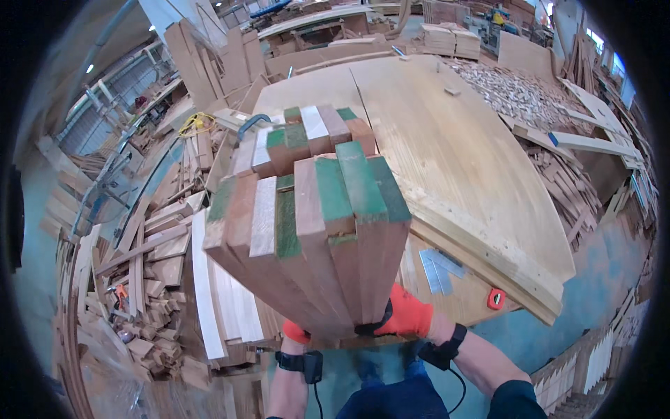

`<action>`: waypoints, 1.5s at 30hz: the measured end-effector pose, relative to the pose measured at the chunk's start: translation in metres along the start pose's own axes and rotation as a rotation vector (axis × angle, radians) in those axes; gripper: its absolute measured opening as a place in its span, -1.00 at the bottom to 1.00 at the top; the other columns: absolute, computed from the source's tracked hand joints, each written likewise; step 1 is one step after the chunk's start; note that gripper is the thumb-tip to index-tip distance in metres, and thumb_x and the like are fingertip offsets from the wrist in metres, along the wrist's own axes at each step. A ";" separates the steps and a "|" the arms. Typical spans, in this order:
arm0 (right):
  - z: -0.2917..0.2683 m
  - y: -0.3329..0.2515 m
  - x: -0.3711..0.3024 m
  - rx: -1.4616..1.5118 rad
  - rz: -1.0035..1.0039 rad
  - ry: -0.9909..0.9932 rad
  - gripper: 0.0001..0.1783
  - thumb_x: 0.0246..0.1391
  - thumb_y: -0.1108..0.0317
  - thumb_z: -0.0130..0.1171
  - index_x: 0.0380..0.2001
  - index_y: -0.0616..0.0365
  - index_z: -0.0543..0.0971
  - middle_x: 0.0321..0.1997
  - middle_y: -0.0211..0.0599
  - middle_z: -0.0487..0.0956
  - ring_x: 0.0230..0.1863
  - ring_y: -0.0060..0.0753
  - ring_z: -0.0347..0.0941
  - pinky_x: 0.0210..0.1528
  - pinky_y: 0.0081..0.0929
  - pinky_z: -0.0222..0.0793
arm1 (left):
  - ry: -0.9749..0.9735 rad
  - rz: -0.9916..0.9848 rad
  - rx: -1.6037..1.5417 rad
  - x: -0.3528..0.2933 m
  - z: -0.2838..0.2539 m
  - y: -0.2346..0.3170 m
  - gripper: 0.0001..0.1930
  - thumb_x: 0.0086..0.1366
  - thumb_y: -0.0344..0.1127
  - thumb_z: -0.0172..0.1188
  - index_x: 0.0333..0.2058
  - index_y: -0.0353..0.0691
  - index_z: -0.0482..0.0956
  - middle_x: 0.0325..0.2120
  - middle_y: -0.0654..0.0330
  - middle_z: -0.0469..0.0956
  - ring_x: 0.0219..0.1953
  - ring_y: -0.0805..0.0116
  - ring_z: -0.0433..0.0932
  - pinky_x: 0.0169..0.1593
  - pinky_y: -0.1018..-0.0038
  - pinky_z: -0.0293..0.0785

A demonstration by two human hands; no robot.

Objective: The person measures the width of several thin wooden planks using a metal ruler. They pick up each plank individually, place the ruler across it, and then set the plank down on a workbench. The person repeats this process for multiple planks, organizing them into a stack.

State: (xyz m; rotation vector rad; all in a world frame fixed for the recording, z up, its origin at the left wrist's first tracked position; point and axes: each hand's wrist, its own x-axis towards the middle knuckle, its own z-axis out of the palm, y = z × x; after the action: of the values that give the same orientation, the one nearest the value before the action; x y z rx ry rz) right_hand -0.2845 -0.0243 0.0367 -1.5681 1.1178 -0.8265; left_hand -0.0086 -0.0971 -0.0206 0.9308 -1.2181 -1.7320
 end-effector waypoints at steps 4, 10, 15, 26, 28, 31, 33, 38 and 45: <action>0.010 0.001 -0.010 -0.106 0.009 0.087 0.24 -0.22 0.00 0.60 0.42 0.29 0.13 0.40 0.10 0.31 0.42 -0.02 0.23 0.43 -0.19 0.16 | 0.069 -0.005 -0.138 -0.010 -0.004 -0.022 -0.32 0.38 -0.21 0.18 0.39 -0.29 0.16 0.26 0.02 0.37 0.25 0.23 0.40 0.29 0.28 0.34; 0.005 -0.069 0.019 0.266 0.241 0.005 -0.03 0.02 0.01 0.45 0.37 0.26 0.25 0.30 0.04 0.47 0.27 -0.17 0.42 0.34 -0.27 0.28 | 0.071 -0.064 -0.058 -0.029 0.013 0.020 -0.34 0.50 0.00 0.00 0.42 -0.23 0.12 0.24 0.05 0.40 0.18 0.29 0.45 0.28 0.29 0.38; -0.006 -0.003 0.075 0.280 0.701 -0.191 -0.39 0.31 -0.12 0.08 0.17 0.14 0.54 -0.36 -0.40 0.52 -0.35 -0.56 0.48 -0.42 -0.36 0.57 | 0.176 -0.404 -0.590 -0.001 0.027 0.036 -0.25 0.46 0.31 -0.13 0.36 -0.15 0.27 0.15 0.18 0.51 0.08 0.29 0.55 0.21 0.30 0.49; -0.008 0.021 0.076 0.121 0.502 -0.201 -0.42 0.31 -0.18 0.04 -0.17 0.18 0.66 -0.58 -0.32 0.47 -0.56 -0.45 0.36 -0.41 -0.37 0.37 | 0.218 -0.410 -0.306 0.016 0.009 0.001 -0.18 0.44 0.41 -0.21 0.35 -0.18 0.31 0.15 0.17 0.52 0.14 0.30 0.51 0.22 0.35 0.45; -0.013 0.023 0.076 0.042 0.521 -0.243 -0.56 0.35 -0.04 0.04 -0.01 0.05 0.62 -0.56 -0.29 0.48 -0.55 -0.42 0.39 -0.40 -0.37 0.39 | 0.185 -0.442 0.039 0.020 0.009 0.016 -0.16 0.44 0.44 -0.27 0.28 -0.20 0.39 -0.02 0.12 0.61 -0.01 0.27 0.57 0.11 0.36 0.49; -0.017 0.024 0.075 -0.104 0.415 -0.291 -0.60 0.36 -0.01 0.04 0.04 -0.01 0.63 -0.55 -0.28 0.48 -0.54 -0.43 0.40 -0.41 -0.38 0.40 | 0.150 -0.565 0.317 0.019 -0.007 0.030 -0.22 0.49 0.37 -0.33 0.11 -0.26 0.52 -0.17 -0.05 0.66 -0.05 0.07 0.60 0.09 0.26 0.47; -0.011 0.030 0.072 -0.127 0.257 -0.243 -0.56 0.33 -0.08 0.06 -0.02 -0.01 0.66 -0.55 -0.32 0.47 -0.54 -0.44 0.39 -0.41 -0.39 0.40 | 0.144 -0.408 0.676 0.012 -0.023 0.013 -0.24 0.51 0.30 -0.34 0.02 -0.31 0.58 -0.19 -0.19 0.65 -0.02 -0.11 0.60 0.10 0.16 0.45; -0.006 0.017 0.074 0.111 0.600 -0.129 -0.36 0.29 -0.15 0.11 0.23 0.09 0.51 -0.23 -0.39 0.54 -0.38 -0.56 0.42 -0.41 -0.43 0.45 | 0.272 -0.456 0.697 0.007 -0.005 0.042 -0.37 0.58 0.08 -0.28 0.00 -0.42 0.57 -0.07 -0.26 0.60 0.02 -0.05 0.58 0.16 0.25 0.42; -0.004 0.082 0.070 -0.194 0.213 -0.033 -0.25 0.26 -0.16 0.14 0.23 0.29 0.45 0.01 -0.09 0.63 -0.06 -0.27 0.57 -0.04 -0.31 0.53 | 0.340 -0.140 0.166 -0.014 0.017 -0.047 -0.35 0.51 0.03 -0.02 0.32 -0.42 0.26 0.27 0.01 0.37 0.31 0.23 0.32 0.35 0.39 0.21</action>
State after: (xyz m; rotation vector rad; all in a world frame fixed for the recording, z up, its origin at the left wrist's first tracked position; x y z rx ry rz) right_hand -0.2856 -0.0972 -0.0422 -1.5798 1.3466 -0.5609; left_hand -0.0273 -0.0681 -0.0590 1.3763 -1.1025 -1.5134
